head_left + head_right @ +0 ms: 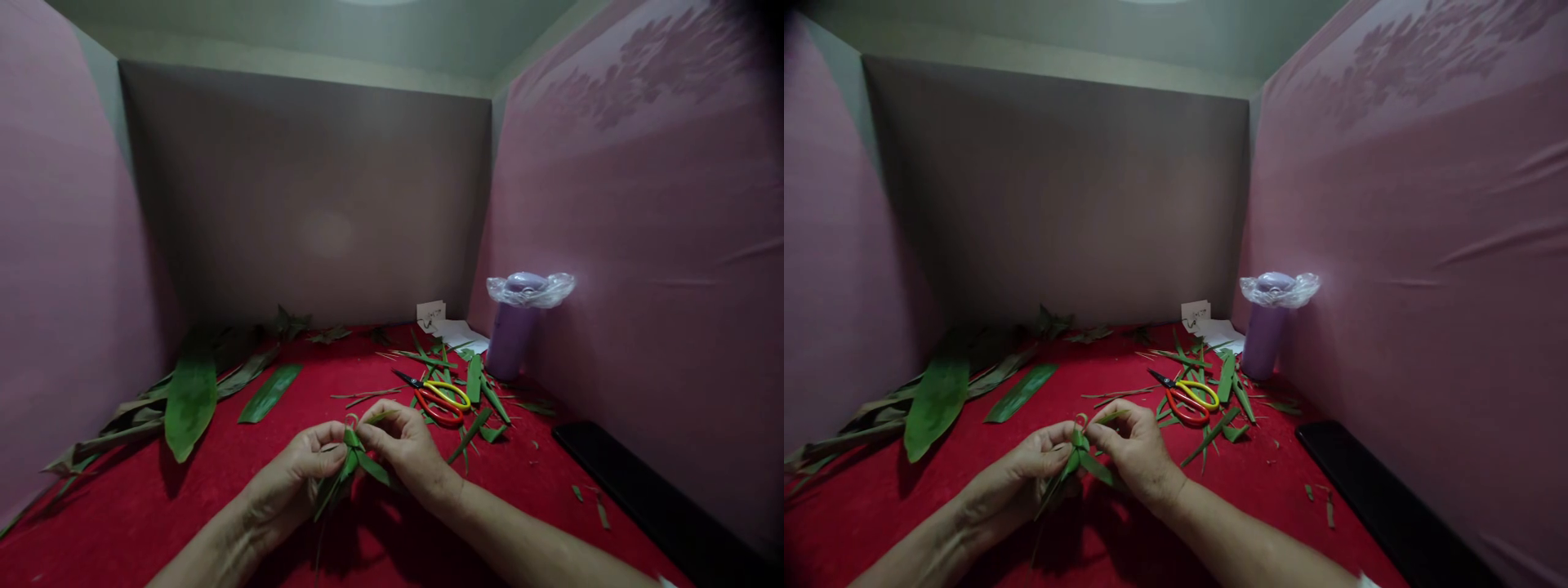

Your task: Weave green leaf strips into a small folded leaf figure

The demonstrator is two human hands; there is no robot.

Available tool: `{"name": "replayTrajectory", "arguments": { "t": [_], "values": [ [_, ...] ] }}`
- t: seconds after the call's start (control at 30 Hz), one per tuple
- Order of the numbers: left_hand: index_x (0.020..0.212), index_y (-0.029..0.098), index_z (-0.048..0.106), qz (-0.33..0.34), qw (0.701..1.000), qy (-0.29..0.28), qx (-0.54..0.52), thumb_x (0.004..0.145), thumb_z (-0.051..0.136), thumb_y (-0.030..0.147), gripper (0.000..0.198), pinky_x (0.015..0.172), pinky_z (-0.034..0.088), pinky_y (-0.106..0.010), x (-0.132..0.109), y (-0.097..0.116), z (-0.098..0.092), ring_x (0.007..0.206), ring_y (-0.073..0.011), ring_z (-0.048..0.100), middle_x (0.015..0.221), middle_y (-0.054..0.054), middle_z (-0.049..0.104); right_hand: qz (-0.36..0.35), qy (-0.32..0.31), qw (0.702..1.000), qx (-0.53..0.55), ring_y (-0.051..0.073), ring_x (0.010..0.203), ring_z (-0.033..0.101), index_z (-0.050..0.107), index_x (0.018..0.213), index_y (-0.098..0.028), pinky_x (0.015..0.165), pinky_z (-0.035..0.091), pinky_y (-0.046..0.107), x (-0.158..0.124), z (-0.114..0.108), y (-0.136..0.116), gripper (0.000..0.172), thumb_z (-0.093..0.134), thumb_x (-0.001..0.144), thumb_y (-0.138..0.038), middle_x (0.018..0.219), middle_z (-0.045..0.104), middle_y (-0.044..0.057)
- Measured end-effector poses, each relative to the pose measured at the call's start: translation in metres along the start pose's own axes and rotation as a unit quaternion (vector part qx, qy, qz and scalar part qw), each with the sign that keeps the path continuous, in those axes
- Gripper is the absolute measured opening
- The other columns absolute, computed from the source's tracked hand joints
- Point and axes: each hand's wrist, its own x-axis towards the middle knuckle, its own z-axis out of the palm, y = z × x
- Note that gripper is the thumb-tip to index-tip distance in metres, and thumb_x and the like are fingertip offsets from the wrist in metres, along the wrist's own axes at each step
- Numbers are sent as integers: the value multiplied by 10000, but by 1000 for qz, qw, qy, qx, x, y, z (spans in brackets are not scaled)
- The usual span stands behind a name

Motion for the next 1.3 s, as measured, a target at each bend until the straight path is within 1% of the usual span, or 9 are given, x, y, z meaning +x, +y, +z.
{"name": "replayTrajectory", "arguments": {
  "t": [0.27, 0.43, 0.63, 0.77, 0.87, 0.97, 1.07, 1.17, 1.3],
  "values": [
    [839, 110, 653, 16, 999, -32, -10, 706, 695, 111, 140, 543, 433, -172, -1, -1, 3, 548, -83, 577, 670, -35, 654, 9, -3, 1000, 18, 75, 470, 412, 580, 650, -161, 463, 327, 198, 1, -1, 3, 254, 726, 643, -369, 541, 534, -43],
    [827, 70, 664, -12, 999, -35, -2, 667, 730, 134, 185, 553, 425, -177, -1, -1, 3, 546, -78, 555, 664, -39, 637, 9, 3, 999, 33, 81, 527, 485, 596, 651, -157, 545, 380, 206, 4, -2, 0, 239, 743, 626, -344, 594, 578, -33],
    [779, 80, 675, -44, 998, -37, -9, 629, 752, 138, 178, 497, 373, -160, -2, -4, 5, 493, -65, 521, 585, -20, 625, 40, -50, 997, 52, 86, 477, 493, 606, 644, -152, 504, 396, 215, 4, -3, -8, 250, 747, 613, -357, 537, 574, -31],
    [713, 85, 671, -50, 998, -35, -13, 606, 772, 167, 168, 491, 370, -163, -2, -7, 7, 486, -77, 538, 555, -27, 630, 37, -49, 997, 54, 86, 514, 491, 623, 658, -157, 511, 393, 206, 1, -1, -9, 225, 736, 627, -349, 568, 575, -28],
    [683, 97, 670, -43, 999, -11, -13, 584, 788, 174, 172, 498, 384, -172, -3, -9, 10, 483, -86, 556, 542, -19, 631, 25, -38, 998, 44, 86, 537, 484, 633, 672, -160, 518, 386, 202, 1, 0, -6, 188, 719, 645, -325, 592, 567, -26],
    [661, 113, 669, -31, 999, 17, -20, 571, 797, 177, 169, 508, 402, -182, -6, -5, 13, 486, -93, 568, 539, -14, 638, 4, -16, 1000, 18, 97, 565, 494, 635, 786, -172, 544, 395, 213, 2, -1, -1, 185, 685, 686, -320, 636, 576, -23],
    [695, 126, 685, 17, 996, 82, -15, 552, 806, 148, 189, 545, 436, -183, -6, 4, 12, 522, -94, 595, 590, -15, 676, -24, 10, 999, -23, 115, 633, 513, 603, 773, -174, 597, 402, 229, -1, -2, 2, 147, 672, 714, -290, 698, 582, -10],
    [674, 121, 683, 77, 987, 144, 2, 523, 817, 123, 202, 544, 453, -173, -5, 12, 11, 539, -97, 610, 596, -14, 689, -50, 3, 996, -67, 125, 624, 497, 582, 712, -170, 591, 389, 239, -7, -1, -3, 113, 638, 756, -258, 663, 560, -6],
    [625, 121, 668, 113, 974, 197, 7, 477, 838, 129, 225, 495, 455, -168, -4, 14, 12, 488, -88, 591, 556, 2, 683, -176, -4, 957, -230, 125, 606, 453, 551, 679, -174, 578, 363, 244, -15, 2, -13, 142, 563, 812, -221, 639, 507, -9]
  ]
}}
